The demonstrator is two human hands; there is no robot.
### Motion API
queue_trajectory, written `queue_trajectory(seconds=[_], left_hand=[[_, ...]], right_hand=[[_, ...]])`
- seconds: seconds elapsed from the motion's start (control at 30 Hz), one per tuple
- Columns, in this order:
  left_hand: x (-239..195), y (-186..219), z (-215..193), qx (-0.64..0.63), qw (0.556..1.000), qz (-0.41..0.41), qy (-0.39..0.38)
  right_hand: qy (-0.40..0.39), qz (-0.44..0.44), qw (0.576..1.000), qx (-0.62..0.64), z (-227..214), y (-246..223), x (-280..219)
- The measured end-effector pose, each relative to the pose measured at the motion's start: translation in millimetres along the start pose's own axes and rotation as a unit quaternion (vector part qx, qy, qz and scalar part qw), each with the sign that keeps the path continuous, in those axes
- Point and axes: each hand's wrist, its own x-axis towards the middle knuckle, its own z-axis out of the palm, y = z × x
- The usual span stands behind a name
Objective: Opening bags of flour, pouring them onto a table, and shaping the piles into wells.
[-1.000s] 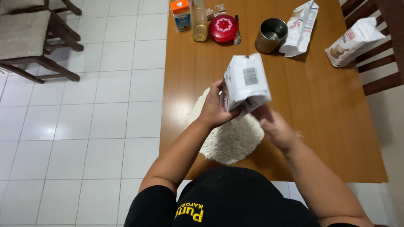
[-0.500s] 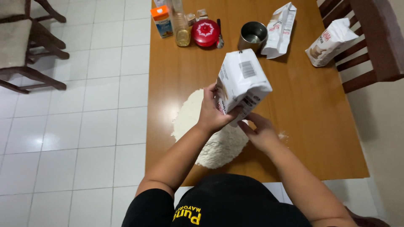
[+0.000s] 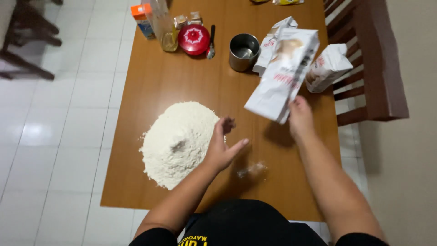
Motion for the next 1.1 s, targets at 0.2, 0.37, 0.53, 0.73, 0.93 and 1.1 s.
queue_trajectory(seconds=[0.2,0.37,0.53,0.73,0.93,1.1], left_hand=[[-54.0,-37.7,26.9,0.022,0.992,-0.121,0.032],[-62.5,-38.6,38.7,0.055,0.983,-0.172,0.022],[-49.5,-38.7,49.1,0.067,0.980,-0.187,-0.005],[-42.2,-35.6,53.0,0.080,0.983,-0.162,-0.026],[-52.1,-47.5,52.5,0.090,0.981,-0.161,-0.056],[-43.3,-25.3,56.1,0.081,0.985,-0.146,-0.054]], right_hand=[[-0.020,0.053,0.992,0.110,-17.3,23.6,138.8],[-0.025,0.288,0.937,0.195,-7.4,43.6,153.4],[-0.054,0.301,0.883,0.356,3.5,71.6,150.5],[-0.093,0.142,0.955,0.241,-19.3,54.4,150.9],[0.107,-0.353,0.827,-0.424,-98.0,-13.0,168.6],[-0.067,-0.061,0.861,-0.501,-115.5,-58.9,161.9]])
